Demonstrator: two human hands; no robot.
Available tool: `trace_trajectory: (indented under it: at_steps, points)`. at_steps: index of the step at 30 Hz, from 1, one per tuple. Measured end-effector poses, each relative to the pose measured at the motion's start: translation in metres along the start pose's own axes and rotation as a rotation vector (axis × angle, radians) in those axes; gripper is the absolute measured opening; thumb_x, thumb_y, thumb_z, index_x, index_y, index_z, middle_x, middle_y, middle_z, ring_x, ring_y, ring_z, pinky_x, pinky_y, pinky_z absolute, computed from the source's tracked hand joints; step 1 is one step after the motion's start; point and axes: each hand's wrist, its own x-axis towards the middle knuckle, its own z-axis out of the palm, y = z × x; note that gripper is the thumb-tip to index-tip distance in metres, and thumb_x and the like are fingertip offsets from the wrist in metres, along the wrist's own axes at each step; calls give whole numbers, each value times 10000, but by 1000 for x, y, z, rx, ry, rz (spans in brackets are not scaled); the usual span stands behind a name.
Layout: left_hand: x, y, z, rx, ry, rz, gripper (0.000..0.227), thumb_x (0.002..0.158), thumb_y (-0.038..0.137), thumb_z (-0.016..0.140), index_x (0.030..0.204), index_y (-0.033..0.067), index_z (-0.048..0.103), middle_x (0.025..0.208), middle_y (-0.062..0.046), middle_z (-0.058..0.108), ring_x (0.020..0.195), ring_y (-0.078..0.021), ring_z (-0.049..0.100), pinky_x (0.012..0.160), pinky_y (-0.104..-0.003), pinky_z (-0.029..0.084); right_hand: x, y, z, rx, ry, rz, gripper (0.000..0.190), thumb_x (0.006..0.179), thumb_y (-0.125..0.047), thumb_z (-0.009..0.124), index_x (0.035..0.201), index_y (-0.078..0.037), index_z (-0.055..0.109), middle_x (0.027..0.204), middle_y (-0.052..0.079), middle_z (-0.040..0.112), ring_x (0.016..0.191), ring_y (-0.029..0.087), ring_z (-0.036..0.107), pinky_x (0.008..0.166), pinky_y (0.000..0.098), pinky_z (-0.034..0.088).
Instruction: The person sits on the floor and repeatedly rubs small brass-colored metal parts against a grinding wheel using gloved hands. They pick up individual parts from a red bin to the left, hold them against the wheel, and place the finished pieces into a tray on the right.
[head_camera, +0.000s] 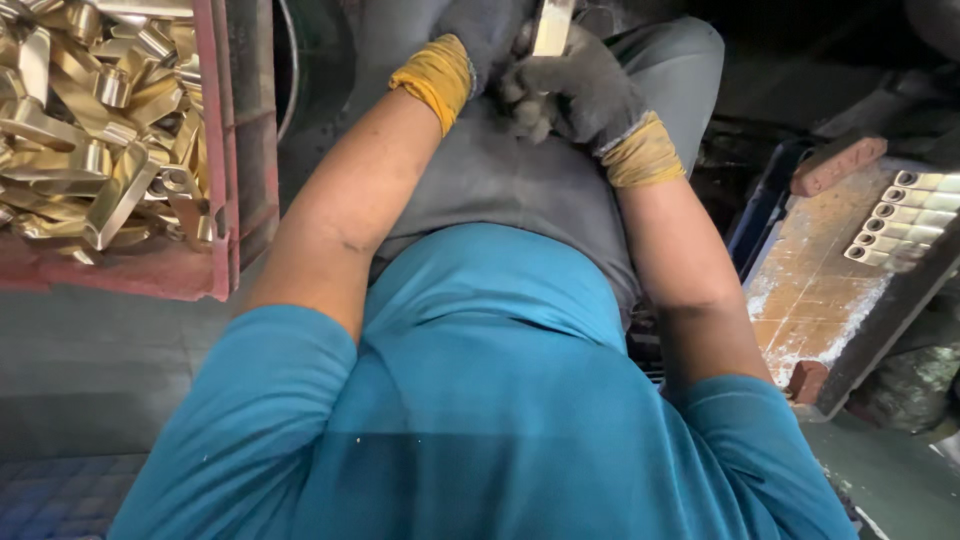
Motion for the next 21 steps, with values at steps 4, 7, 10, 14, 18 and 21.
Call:
trace_trajectory:
  at_steps: [4, 7, 10, 14, 18, 21]
  points:
    - [2, 23, 5, -294, -79, 55, 161, 963, 199, 623, 958, 73, 723, 855, -106, 742, 723, -242, 720, 618, -395, 587, -1, 13, -19, 297, -32, -113, 257, 1036, -54, 629, 1263, 0, 521, 944, 180, 692, 631, 254, 641, 558, 376, 540]
    - [7, 21, 16, -548, -136, 46, 145, 958, 195, 636, 971, 73, 713, 867, -103, 735, 740, -238, 716, 638, -397, 590, 2, 24, -35, 311, -63, -180, 236, 1036, -89, 631, 1244, -28, 539, 936, 152, 669, 614, 254, 620, 555, 373, 523]
    - [12, 14, 28, -862, -164, 15, 133, 952, 191, 650, 985, 73, 704, 880, -100, 728, 757, -233, 713, 657, -399, 592, 3, 27, -45, 366, -130, -121, 288, 1124, -198, 618, 1052, 78, 575, 808, 163, 635, 575, 258, 615, 546, 348, 516]
    - [15, 4, 41, -1174, -167, -26, 128, 944, 185, 668, 1003, 73, 691, 896, -96, 719, 779, -227, 708, 683, -401, 596, 4, 25, -33, 332, -64, -177, 240, 1052, -207, 631, 1050, 32, 607, 798, 142, 630, 584, 233, 598, 551, 336, 516]
    - [17, 3, 51, -1350, -154, -38, 136, 937, 179, 687, 1021, 73, 678, 913, -92, 709, 801, -221, 703, 709, -404, 600, 8, 27, -34, 402, -62, -217, 219, 1022, -201, 640, 1048, 15, 614, 869, 119, 628, 587, 211, 590, 533, 332, 512]
    - [20, 5, 57, -1422, -125, -30, 149, 931, 175, 700, 1035, 73, 668, 925, -89, 702, 818, -217, 700, 728, -406, 602, 14, 35, -50, 480, -78, -175, 230, 1056, -206, 638, 1060, 19, 589, 909, 114, 624, 647, 198, 586, 580, 314, 496]
